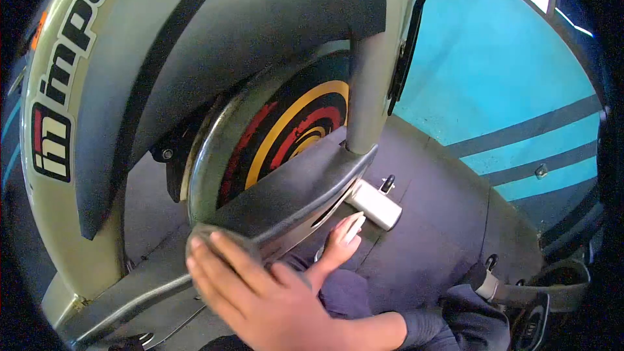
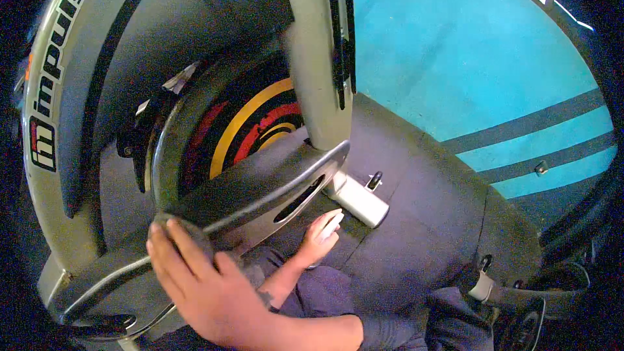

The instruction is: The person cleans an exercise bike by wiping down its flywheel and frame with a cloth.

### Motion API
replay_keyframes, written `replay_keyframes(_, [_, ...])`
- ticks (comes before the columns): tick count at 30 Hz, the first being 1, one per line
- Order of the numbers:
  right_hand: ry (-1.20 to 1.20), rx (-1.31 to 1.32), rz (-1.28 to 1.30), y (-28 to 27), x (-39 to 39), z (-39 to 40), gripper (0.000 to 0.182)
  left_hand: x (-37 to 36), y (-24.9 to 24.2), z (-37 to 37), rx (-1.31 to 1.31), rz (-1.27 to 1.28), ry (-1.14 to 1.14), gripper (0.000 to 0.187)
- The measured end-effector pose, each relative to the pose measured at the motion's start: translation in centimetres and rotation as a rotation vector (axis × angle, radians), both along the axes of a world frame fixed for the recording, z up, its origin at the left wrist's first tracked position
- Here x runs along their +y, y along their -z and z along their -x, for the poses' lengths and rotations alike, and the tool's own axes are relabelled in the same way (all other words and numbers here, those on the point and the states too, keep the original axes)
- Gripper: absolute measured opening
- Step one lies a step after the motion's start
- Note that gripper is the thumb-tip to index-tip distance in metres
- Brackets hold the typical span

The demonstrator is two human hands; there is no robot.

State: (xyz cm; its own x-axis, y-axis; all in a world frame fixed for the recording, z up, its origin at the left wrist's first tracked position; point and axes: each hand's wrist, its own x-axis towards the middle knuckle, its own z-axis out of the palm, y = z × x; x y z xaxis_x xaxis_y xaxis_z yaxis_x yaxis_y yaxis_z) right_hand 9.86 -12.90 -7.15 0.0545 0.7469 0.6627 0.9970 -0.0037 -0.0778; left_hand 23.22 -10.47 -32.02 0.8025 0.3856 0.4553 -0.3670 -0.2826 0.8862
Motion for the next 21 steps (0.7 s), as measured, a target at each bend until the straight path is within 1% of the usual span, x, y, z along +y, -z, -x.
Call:
replay_keyframes(1, [-0.005,0.007,-0.004,0.0,-0.1,0.0,0.051,0.0,0.1,0.1,0.007,-0.004,-0.005,0.053])
replay_keyframes(2, [-0.022,-0.029,-0.001,-0.1,-0.4,-0.3,0.041,0.0,0.2,0.2,0.002,0.008,-0.004,0.053])
replay_keyframes(4, [-0.046,-0.062,-0.001,-0.3,-0.7,-1.6,0.030,0.2,0.2,0.4,-0.004,0.049,0.023,0.054])
replay_keyframes(5, [0.015,-0.098,0.022,-0.1,-0.6,-2.6,0.041,0.3,0.8,0.1,-0.042,0.042,0.031,0.054])
replay_keyframes(6, [0.079,-0.134,0.046,0.2,-0.6,-3.7,0.052,0.5,0.2,0.2,-0.081,0.036,0.041,0.055])
replay_keyframes(7, [0.185,-0.153,0.043,1.0,-0.6,-5.2,0.051,0.9,-0.3,1.1,0.115,0.021,0.106,0.053])
replay_keyframes(8, [0.295,-0.174,0.038,1.8,-0.7,-6.9,0.050,-0.6,-0.8,1.6,0.203,-0.086,-0.113,0.051])
replay_keyframes(9, [0.347,-0.128,0.035,1.7,-0.9,-8.9,0.051,-2.0,-1.4,2.0,0.313,-0.174,-0.319,0.050])
replay_keyframes(10, [0.398,-0.083,0.034,1.5,-1.2,-10.9,0.052,-1.9,4.9,-1.1,0.164,-0.080,-0.293,0.050])
replay_keyframes(11, [0.436,-0.042,0.047,1.3,-1.6,-12.5,0.054,-1.8,8.1,-2.8,0.014,0.014,-0.267,0.050])
replay_keyframes(12, [0.473,-0.001,0.061,1.1,-1.8,-13.5,0.055,-0.5,3.4,-1.8,0.033,0.032,-0.121,0.048])
replay_keyframes(14, [0.481,0.004,0.065,0.9,-1.6,-13.2,0.056,-0.2,3.4,-1.4,0.051,-0.047,-0.024,0.049])
replay_keyframes(15, [0.489,0.014,0.064,0.7,-1.5,-13.0,0.057,-0.1,3.2,-1.1,0.046,-0.043,-0.021,0.049])
replay_keyframes(16, [0.495,0.007,0.067,0.7,-1.4,-12.5,0.057,-0.1,3.0,-0.9,0.053,-0.110,-0.029,0.048])
replay_keyframes(18, [0.452,0.002,0.039,0.7,-1.1,-11.0,0.055,-1.0,1.7,-2.8,-0.037,-0.566,-0.333,0.051])
replay_keyframes(19, [0.369,0.006,0.056,0.7,-0.8,-9.4,0.054,-1.2,0.6,-1.7,-0.042,-0.566,-0.329,0.051])
replay_keyframes(21, [0.229,0.040,0.058,0.3,-0.4,-4.9,0.052,-0.8,0.2,0.7,0.039,0.208,0.107,0.049])
